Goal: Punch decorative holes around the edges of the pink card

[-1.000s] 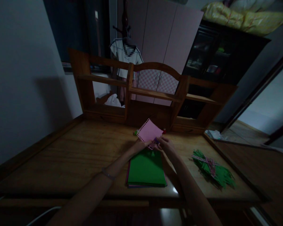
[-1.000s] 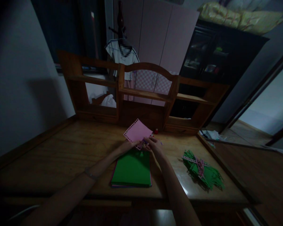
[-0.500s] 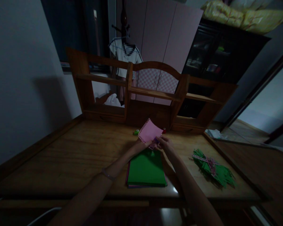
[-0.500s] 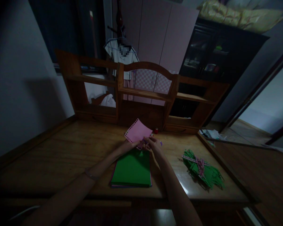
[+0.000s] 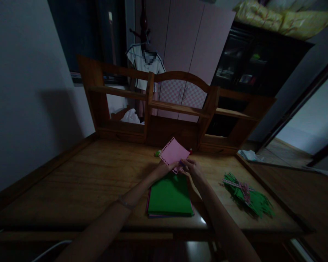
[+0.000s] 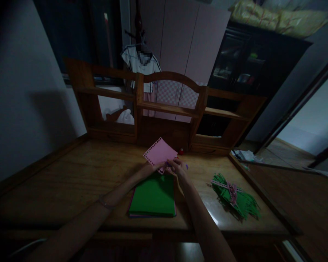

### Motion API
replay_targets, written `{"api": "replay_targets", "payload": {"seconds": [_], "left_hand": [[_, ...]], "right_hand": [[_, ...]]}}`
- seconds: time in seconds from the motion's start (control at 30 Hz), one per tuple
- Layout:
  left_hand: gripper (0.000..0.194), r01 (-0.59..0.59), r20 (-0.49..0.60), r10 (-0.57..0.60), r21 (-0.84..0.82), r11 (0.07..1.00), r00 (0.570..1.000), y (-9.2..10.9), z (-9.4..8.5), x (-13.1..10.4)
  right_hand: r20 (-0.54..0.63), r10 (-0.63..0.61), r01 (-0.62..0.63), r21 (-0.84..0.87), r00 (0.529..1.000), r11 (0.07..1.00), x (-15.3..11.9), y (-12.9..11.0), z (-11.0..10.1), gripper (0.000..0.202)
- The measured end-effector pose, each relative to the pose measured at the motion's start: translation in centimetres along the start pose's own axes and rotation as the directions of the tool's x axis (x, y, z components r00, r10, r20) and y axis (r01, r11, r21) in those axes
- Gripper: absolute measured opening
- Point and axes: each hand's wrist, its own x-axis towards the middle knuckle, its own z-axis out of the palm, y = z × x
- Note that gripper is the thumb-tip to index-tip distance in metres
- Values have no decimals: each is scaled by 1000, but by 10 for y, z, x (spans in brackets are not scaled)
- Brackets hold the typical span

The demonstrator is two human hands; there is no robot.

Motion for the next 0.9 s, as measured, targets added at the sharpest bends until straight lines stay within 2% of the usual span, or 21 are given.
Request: {"api": "replay_targets", "payload": {"seconds": [0.2, 0.33, 0.47, 0.63, 0.77, 0.9], "left_hand": [[39, -45, -43, 43, -55, 997, 998, 2, 1, 1], [43, -57, -117, 55, -11, 998, 992, 4, 2, 3], [42, -14, -150, 15, 7, 1000, 989, 4, 0, 3], [42, 38, -235, -37, -1, 999, 971, 4, -1, 4], [45, 86, -271, -93, -36, 996, 958, 7, 0, 3], [46, 89, -276, -95, -33, 995, 956, 6, -2, 2]], "right_hand": [[-2, -18, 18, 5, 1000, 1000, 0, 1, 1, 29], [-18, -37, 37, -12, 999, 999, 1, 3, 3, 30], [-50, -47, 46, -23, 998, 999, 2, 6, 2, 31], [-2, -24, 24, 67, 1000, 997, 0, 6, 2, 33], [-51, 20, -14, 115, 999, 993, 1, 6, 2, 33], [-89, 77, -61, 170, 993, 983, 6, 5, 0, 34]]}}
